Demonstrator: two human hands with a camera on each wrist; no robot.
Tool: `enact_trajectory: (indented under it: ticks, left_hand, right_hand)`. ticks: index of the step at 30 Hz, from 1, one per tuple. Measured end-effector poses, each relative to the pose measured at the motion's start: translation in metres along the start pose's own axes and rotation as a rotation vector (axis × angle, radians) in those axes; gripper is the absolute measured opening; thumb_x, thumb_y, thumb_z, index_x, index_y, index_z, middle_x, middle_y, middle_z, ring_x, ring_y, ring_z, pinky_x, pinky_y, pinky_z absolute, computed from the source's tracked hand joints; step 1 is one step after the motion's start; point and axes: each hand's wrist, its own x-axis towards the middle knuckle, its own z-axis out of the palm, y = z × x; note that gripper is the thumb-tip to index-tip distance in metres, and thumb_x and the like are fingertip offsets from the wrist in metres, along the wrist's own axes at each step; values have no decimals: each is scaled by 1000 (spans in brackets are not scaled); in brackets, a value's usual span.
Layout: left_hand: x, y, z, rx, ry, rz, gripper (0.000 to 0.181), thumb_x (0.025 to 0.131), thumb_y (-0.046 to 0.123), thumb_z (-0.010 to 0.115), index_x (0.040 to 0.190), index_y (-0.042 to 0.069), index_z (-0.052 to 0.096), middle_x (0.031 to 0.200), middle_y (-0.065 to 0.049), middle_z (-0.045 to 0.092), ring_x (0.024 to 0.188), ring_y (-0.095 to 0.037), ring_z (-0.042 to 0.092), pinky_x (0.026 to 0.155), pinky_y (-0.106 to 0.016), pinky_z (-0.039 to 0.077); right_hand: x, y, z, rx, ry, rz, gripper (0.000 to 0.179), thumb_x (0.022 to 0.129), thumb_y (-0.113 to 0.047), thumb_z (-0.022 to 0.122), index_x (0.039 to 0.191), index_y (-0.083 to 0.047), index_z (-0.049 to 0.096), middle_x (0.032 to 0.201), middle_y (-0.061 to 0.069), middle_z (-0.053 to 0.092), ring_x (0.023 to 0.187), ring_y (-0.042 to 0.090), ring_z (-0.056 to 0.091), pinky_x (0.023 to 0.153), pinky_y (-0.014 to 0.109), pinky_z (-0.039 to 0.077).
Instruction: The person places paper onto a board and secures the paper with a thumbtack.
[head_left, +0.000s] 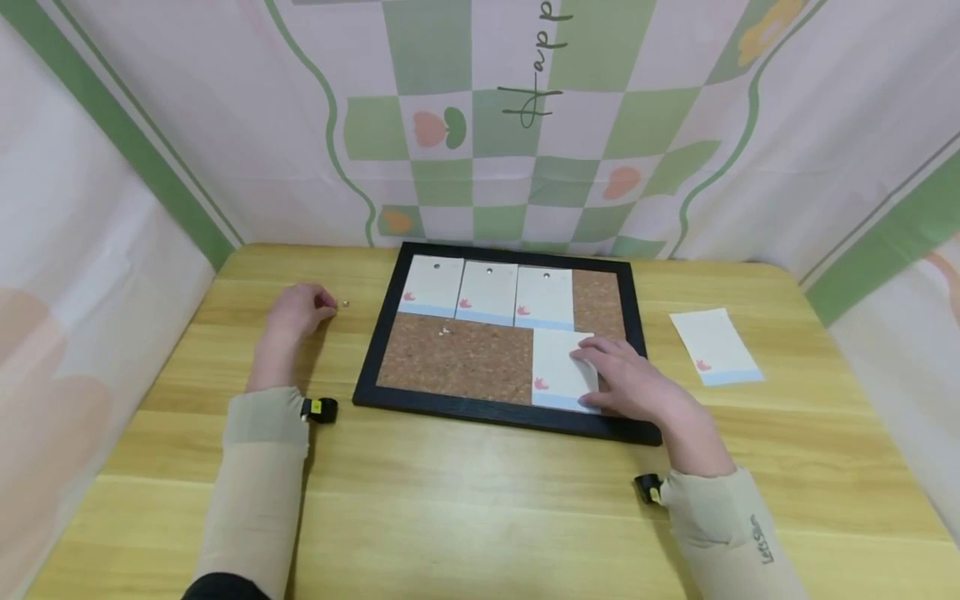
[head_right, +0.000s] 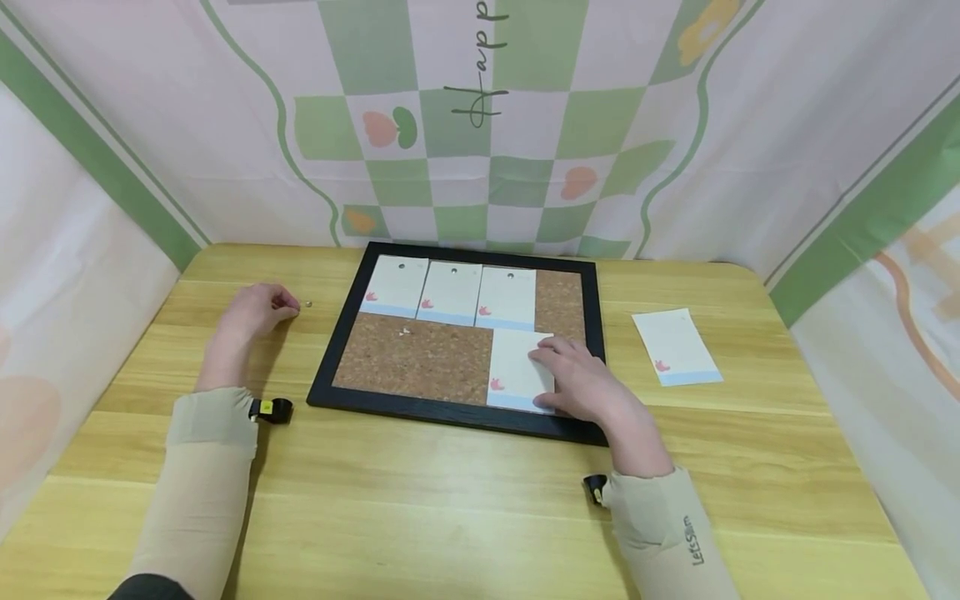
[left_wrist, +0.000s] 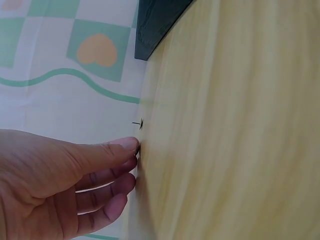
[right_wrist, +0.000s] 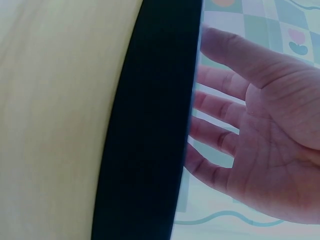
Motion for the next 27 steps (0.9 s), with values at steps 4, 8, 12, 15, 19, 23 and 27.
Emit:
enact_trajectory:
  ticks: [4, 8, 12, 15, 19, 23, 27]
  left_hand:
    - [-1, -2, 0, -4, 8, 3, 20, 101, 14, 59, 111, 0, 68, 118, -23, 67, 110, -37, 60, 98, -50, 48]
    - [-2, -3, -1, 4, -2, -8, 22, 100, 16, 61, 112, 0, 69, 118, -23, 67, 111, -38, 61, 99, -50, 49]
    - [-4, -3, -1, 11, -20, -31, 22, 99, 17, 62, 113, 1, 69, 120, -23, 67, 113, -39, 61, 99, -50, 49]
    - [-5, -2, -2, 11, -30, -38, 22, 100, 17, 60, 113, 1, 68, 121, -23, 66, 113, -39, 60, 99, -50, 49]
    - [-5, -1, -3, 5, -41, -37, 22, 101, 17, 58, 114, 0, 66, 122, -24, 65, 115, -41, 59, 101, -52, 48]
    - [-6, 1, -6, -13, -47, -47, 23, 102, 17, 56, 114, 0, 64, 122, -24, 63, 115, -41, 58, 100, -52, 47]
    - [-9, 4, -8, -34, -40, -56, 20, 102, 17, 57, 112, 1, 64, 120, -23, 63, 112, -39, 58, 98, -51, 48]
  right_hand:
    - [0, 1, 1, 5, 0, 2, 59, 88, -21, 77, 139, -1, 55, 145, 26, 49, 132, 46, 42, 104, 61, 42]
    - [0, 1, 1, 5, 1, 0, 59, 87, -21, 77, 138, -2, 55, 144, 25, 49, 131, 46, 42, 104, 61, 43]
    - [0, 2, 1, -2, 8, -8, 59, 87, -21, 78, 137, -1, 55, 143, 25, 50, 130, 46, 44, 103, 60, 43]
    - [0, 3, 1, -4, 11, -11, 58, 87, -21, 78, 136, -1, 56, 143, 25, 51, 130, 46, 44, 104, 61, 42]
    - [0, 3, 0, 2, 13, -13, 57, 87, -21, 78, 136, -1, 56, 143, 25, 51, 130, 46, 44, 105, 61, 41]
    - [-1, 3, 0, 3, 12, -12, 57, 87, -21, 78, 135, -1, 56, 143, 24, 51, 131, 46, 43, 106, 61, 41]
    - [-1, 3, 0, 2, 9, -12, 56, 87, -21, 78, 135, -1, 56, 143, 25, 51, 132, 46, 43, 108, 62, 39]
